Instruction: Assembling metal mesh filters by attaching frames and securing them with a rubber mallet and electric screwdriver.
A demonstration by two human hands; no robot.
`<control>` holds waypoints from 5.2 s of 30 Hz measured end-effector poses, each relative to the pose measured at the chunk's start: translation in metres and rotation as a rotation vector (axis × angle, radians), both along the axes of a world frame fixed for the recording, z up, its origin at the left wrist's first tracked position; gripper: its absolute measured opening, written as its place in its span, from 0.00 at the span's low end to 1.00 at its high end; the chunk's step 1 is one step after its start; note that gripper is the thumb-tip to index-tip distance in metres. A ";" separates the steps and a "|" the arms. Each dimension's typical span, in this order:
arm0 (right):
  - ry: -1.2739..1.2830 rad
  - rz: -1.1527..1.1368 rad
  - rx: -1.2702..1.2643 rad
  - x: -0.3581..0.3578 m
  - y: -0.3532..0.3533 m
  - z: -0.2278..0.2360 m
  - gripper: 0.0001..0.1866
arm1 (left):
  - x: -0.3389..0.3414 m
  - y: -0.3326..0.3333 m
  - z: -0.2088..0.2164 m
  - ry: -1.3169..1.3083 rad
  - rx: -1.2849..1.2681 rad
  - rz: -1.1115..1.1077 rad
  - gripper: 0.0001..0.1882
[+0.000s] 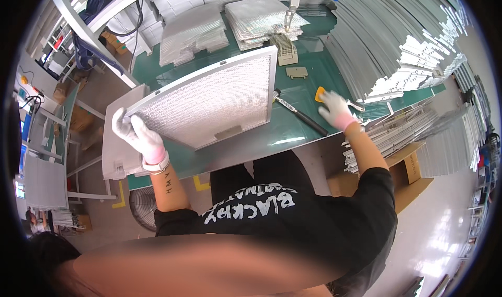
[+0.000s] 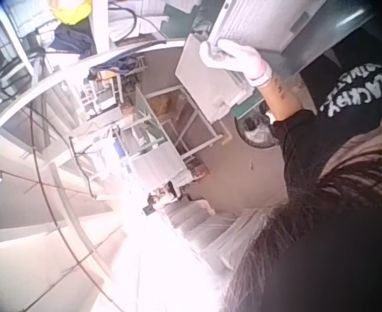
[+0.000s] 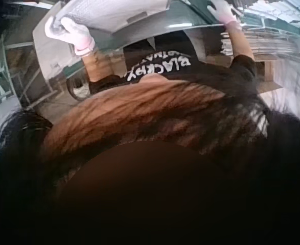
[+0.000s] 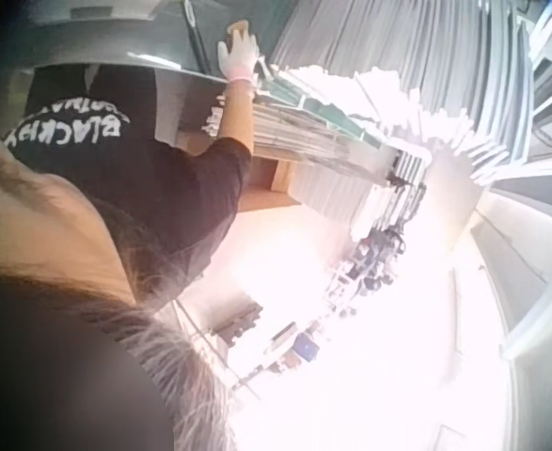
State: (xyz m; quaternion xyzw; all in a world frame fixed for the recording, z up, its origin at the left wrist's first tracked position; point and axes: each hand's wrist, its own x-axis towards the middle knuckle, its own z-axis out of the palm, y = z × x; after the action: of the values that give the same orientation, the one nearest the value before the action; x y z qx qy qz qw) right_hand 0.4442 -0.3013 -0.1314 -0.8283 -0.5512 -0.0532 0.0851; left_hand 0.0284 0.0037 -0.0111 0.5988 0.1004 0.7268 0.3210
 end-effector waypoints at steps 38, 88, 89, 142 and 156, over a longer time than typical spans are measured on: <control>0.408 0.155 0.293 -0.064 0.002 0.084 0.09 | -0.082 -0.099 -0.090 0.071 0.542 -0.338 0.38; 0.291 0.821 -0.382 -0.137 0.215 0.097 0.14 | -0.060 -0.087 -0.029 0.073 0.278 0.114 0.23; 0.246 0.849 -0.329 -0.136 0.212 0.105 0.14 | -0.065 -0.085 -0.030 0.098 0.322 0.030 0.24; 0.263 1.131 -0.339 -0.167 0.161 0.111 0.09 | -0.031 -0.089 -0.020 0.133 0.372 -0.674 0.32; 0.443 0.611 -0.345 -0.084 0.162 0.045 0.17 | -0.044 -0.092 -0.027 0.549 0.435 -0.684 0.41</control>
State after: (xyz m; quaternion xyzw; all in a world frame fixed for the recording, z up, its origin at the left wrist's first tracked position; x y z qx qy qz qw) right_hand 0.3600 -0.1394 -0.0863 -0.6203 -0.7407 0.2473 0.0736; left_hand -0.0154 -0.0887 -0.0378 0.8202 -0.1756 0.3991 0.3704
